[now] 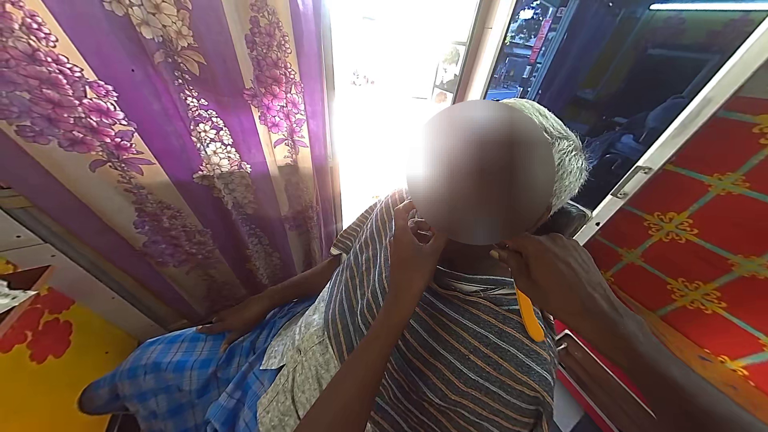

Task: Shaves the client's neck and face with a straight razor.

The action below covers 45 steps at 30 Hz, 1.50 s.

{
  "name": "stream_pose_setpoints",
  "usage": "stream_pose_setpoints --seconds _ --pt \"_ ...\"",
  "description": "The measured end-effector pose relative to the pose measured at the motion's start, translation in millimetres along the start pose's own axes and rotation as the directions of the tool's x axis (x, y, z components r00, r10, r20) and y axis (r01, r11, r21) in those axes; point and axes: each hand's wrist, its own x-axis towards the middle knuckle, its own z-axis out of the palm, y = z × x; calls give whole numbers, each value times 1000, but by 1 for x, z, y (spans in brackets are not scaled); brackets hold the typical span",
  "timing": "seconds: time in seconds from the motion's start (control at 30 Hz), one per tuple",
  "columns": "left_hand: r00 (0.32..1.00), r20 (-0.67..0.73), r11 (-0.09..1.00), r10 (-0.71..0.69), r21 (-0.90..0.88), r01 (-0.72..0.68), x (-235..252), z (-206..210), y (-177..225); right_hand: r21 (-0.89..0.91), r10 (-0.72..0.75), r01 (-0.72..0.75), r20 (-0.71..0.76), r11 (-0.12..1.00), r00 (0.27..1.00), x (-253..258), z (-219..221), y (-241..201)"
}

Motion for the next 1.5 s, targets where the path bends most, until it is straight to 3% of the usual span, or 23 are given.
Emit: stream_pose_setpoints --seconds 0.13,0.2,0.37,0.57,0.7,0.9,1.13,1.33,1.5 --pt "1000 26 1000 17 -1 -17 0 -3 -1 99 -325 321 27 942 945 -8 -5 13" --pt "999 35 1000 10 -24 -10 -1 -2 1 181 -369 353 62 918 927 -9 -9 16" --pt "1000 3 999 -1 -48 1 -4 4 5 22 -160 159 26 987 987 4 -21 21" --pt "1000 -1 1000 5 -28 -5 -2 4 -1 20 -98 96 175 995 980 13 -5 12" --pt "999 -22 999 32 -36 -33 0 6 -3 3 -39 39 133 999 990 11 -5 10" --pt "999 -24 1000 23 -5 -24 0 7 -3 53 -121 118 64 992 991 7 3 14" --pt "999 -29 999 45 -24 -46 0 7 -4 13 -54 53 82 999 995 11 0 12" --pt "997 -45 998 66 -6 -66 -1 7 -5 68 1 2 -32 998 999 8 3 18" --pt "997 -44 998 63 11 -63 -2 7 -6 59 -10 9 26 998 1000 8 4 17"
